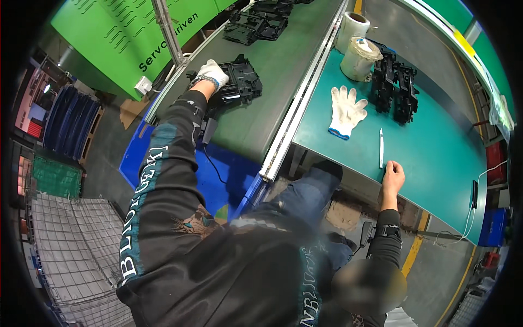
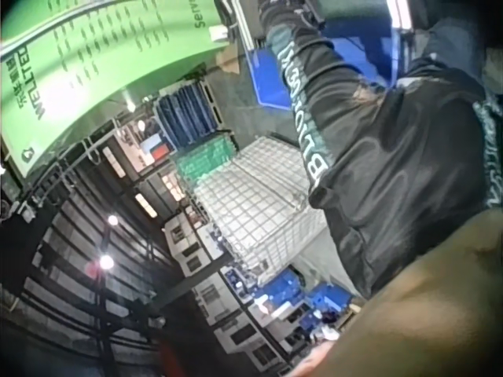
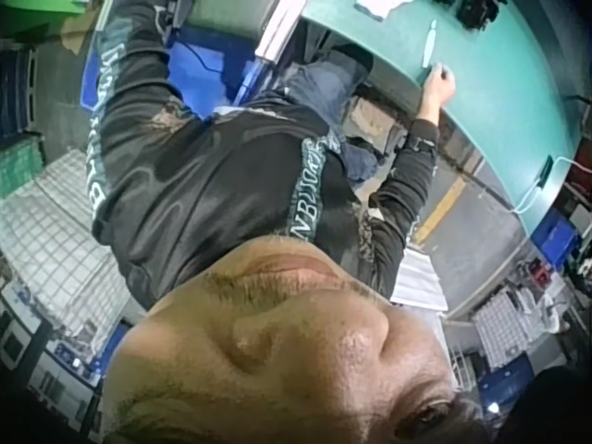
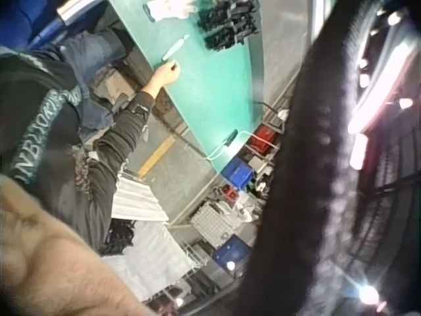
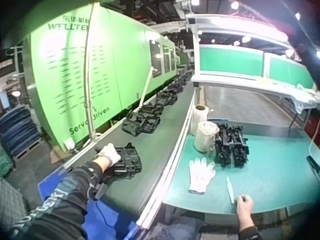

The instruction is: The person picks up a plastic part from a bin, trims excess material with a blade, and places it on the table. They repeat this process with several more parts from a conveyor belt, trimming each one and stacking them in a pile.

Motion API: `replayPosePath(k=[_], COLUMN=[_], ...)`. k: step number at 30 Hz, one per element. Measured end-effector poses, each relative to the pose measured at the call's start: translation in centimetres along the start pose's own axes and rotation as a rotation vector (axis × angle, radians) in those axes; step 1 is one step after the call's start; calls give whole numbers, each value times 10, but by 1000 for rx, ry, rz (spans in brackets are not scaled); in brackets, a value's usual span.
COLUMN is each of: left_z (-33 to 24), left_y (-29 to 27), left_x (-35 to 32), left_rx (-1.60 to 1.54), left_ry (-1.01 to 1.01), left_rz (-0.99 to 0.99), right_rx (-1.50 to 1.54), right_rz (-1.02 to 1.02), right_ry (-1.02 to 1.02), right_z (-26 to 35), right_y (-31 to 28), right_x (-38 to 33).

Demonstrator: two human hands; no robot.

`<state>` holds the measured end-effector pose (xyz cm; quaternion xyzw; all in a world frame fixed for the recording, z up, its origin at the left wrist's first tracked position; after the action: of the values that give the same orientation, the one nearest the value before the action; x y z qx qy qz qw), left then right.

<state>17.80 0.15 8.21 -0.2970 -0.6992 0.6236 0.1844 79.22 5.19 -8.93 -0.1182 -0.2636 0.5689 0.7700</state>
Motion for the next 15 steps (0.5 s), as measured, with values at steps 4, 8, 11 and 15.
replayPosePath(k=[4, 8, 11, 15], left_z=[1, 25, 64, 103], left_y=[2, -13, -44, -84], left_x=[-1, 2, -7, -25], left_rx=[-3, -95, -266, -79], left_ry=[-77, 103, 418, 445], left_rz=[-72, -85, -194, -124], right_rx=[-6, -8, 5, -40], right_rz=[8, 0, 38, 35], right_ry=[17, -34, -25, -46], right_z=[0, -4, -7, -10], right_y=[4, 3, 1, 4], right_x=[-1, -2, -2, -2])
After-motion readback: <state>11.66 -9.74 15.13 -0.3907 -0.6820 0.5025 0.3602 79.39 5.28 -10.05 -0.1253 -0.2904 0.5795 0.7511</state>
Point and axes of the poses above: each hand's wrist, its own x-axis towards the middle knuckle, its own y-axis out of the palm, z = x × y, the point moved 1 cm from there along x, towards the middle knuckle, and after that the axes turned 4 degrees about -y, right-handed, at the moved point
